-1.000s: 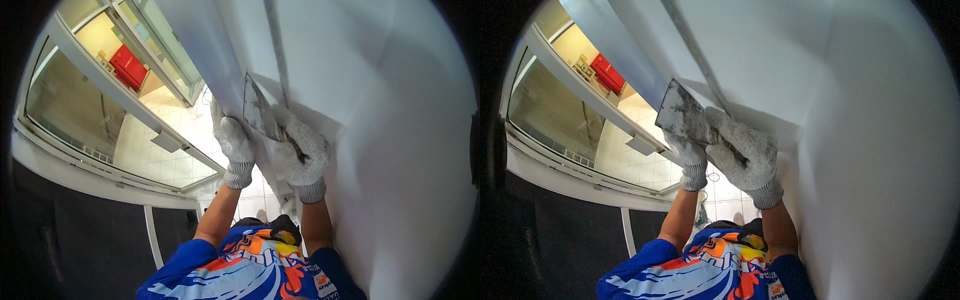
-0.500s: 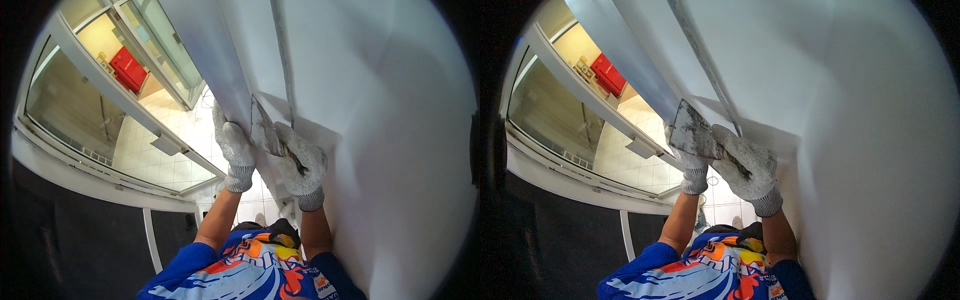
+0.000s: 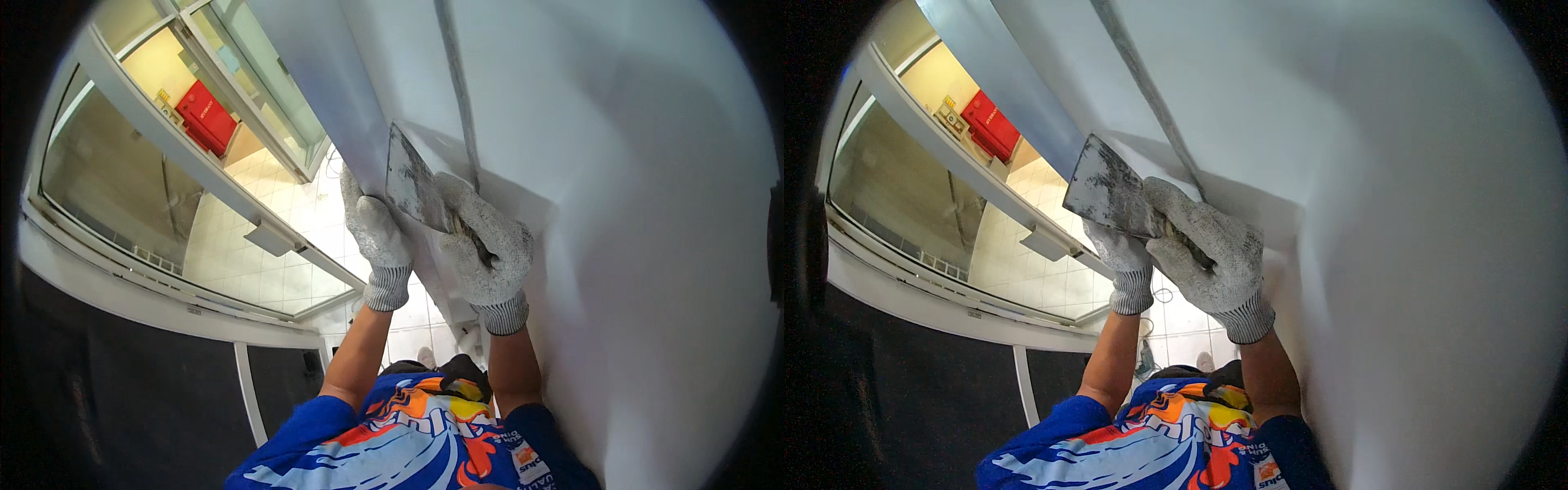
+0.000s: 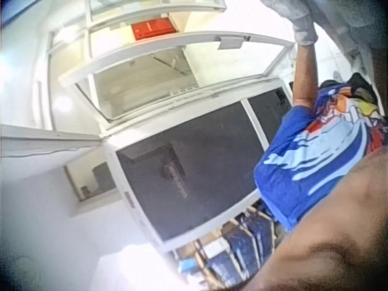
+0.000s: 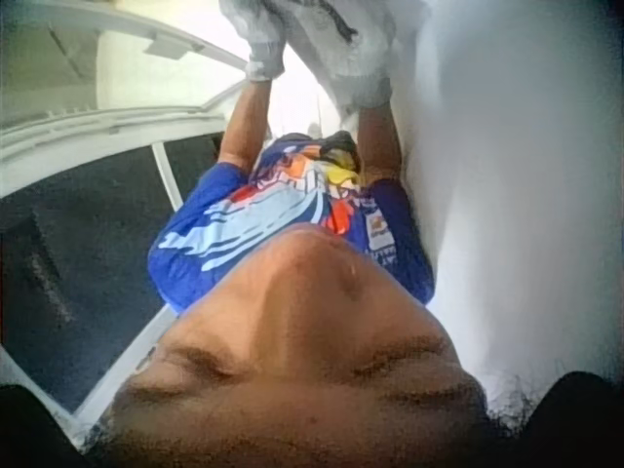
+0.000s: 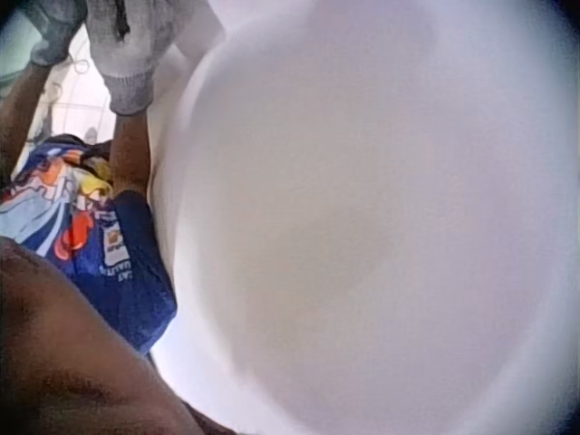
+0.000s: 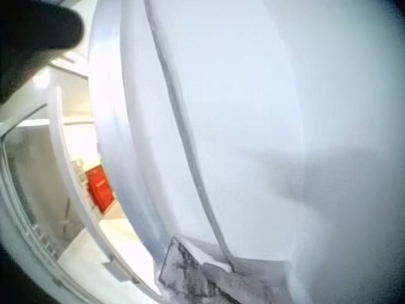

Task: The person applies putty to a wall using a scraper and a long straightedge to smooth out the surface and fill gaps.

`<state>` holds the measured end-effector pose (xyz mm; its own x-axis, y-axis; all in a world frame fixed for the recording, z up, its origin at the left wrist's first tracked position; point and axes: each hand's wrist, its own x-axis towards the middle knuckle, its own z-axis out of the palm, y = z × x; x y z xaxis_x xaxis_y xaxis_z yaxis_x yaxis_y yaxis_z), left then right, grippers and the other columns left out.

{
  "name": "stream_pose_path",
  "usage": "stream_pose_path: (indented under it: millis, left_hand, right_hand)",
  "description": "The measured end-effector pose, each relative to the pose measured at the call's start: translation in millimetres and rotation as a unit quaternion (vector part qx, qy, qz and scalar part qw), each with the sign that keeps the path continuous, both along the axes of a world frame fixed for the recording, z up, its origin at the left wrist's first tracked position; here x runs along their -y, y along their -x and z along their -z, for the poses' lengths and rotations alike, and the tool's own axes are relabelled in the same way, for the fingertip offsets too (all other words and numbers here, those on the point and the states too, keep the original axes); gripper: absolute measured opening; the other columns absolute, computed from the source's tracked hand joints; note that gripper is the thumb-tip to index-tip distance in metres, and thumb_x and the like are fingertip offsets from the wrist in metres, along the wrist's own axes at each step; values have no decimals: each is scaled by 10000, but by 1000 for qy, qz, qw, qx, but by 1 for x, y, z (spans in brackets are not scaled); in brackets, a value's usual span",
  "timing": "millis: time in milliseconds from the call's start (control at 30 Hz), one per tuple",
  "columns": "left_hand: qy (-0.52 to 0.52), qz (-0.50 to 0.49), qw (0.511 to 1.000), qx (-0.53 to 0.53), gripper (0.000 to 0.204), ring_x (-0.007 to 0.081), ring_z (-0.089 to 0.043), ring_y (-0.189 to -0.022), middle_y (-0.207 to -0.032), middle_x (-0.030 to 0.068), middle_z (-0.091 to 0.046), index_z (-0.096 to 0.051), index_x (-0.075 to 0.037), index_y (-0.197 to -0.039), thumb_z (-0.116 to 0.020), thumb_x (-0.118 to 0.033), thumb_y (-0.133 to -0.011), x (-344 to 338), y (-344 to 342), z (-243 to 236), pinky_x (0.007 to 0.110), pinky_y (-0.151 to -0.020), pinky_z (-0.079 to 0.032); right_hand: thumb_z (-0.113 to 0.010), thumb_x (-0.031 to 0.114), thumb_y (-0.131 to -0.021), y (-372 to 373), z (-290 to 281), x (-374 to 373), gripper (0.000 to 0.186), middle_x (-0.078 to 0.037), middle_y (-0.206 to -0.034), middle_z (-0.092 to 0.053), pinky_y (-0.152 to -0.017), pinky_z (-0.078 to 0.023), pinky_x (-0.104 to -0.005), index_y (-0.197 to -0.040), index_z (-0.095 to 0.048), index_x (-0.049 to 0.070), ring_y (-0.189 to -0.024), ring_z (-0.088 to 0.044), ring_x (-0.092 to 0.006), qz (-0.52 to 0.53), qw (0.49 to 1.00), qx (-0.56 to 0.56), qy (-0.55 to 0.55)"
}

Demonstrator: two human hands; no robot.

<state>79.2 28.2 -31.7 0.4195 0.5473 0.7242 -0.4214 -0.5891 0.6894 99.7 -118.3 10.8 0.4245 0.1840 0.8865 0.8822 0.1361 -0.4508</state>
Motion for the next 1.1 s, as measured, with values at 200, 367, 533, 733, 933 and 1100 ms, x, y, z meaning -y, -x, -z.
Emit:
stream_pose_path:
  millis: [200, 367, 533, 733, 933, 1100]
  left_hand:
    - [0, -12, 1000, -6, 841, 292, -389, -1310, -1389, 231, -398, -296, 87, -1425, -287, -622, -971, 1, -2, -5, 420, -1101, -295]
    - [-1, -9, 1000, 15, 821, 305, -419, -1275, -1355, 234, -427, -308, 94, -1412, -261, -604, -982, -3, 2, 9, 425, -1080, -313]
    - [29, -55, 998, -20, 798, 302, -448, -1241, -1305, 240, -466, -312, 88, -1410, -230, -587, -993, -8, 2, 21, 428, -1057, -338]
    - [25, -4, 1000, 6, 782, 288, -450, -1229, -1289, 221, -472, -337, 87, -1390, -234, -580, -996, 1, 1, 5, 415, -1047, -342]
    - [35, -26, 999, -20, 795, 303, -453, -1235, -1312, 223, -465, -314, 90, -1410, -238, -582, -993, -3, 3, 10, 415, -1055, -338]
    - [104, 3, 995, -4, 804, 314, -474, -1214, -1302, 227, -475, -337, 80, -1399, -232, -602, -986, -10, 8, 28, 423, -1043, -355]
  right_hand:
    - [-763, 125, -771, 5, 30, 8, 450, -175, -1052, -696, -683, -553, -313, -1179, -637, -18, -818, -710, -239, -1, 999, -43, 27]
    - [-767, 123, -767, 3, 32, 7, 469, -141, -931, -695, -659, -542, -303, -1195, -633, -14, -738, -684, -218, -16, 999, -31, 7]
    - [-774, 130, -760, 12, 36, 10, 485, -97, -821, -664, -632, -529, -301, -1203, -631, -9, -662, -642, -203, -21, 997, -62, 50]
    - [-786, 146, -741, -2, 22, 3, 508, -119, -837, -671, -586, -514, -294, -1201, -632, -6, -612, -625, -205, 1, 999, 34, -23]
    - [-789, 149, -732, 1, 27, 15, 492, -126, -855, -691, -577, -516, -284, -1176, -647, -8, -608, -629, -186, 14, 997, -28, 70]
    - [-795, 165, -730, 3, 31, 10, 516, -84, -724, -627, -533, -484, -291, -1193, -644, -4, -533, -570, -173, -23, 999, -17, 28]
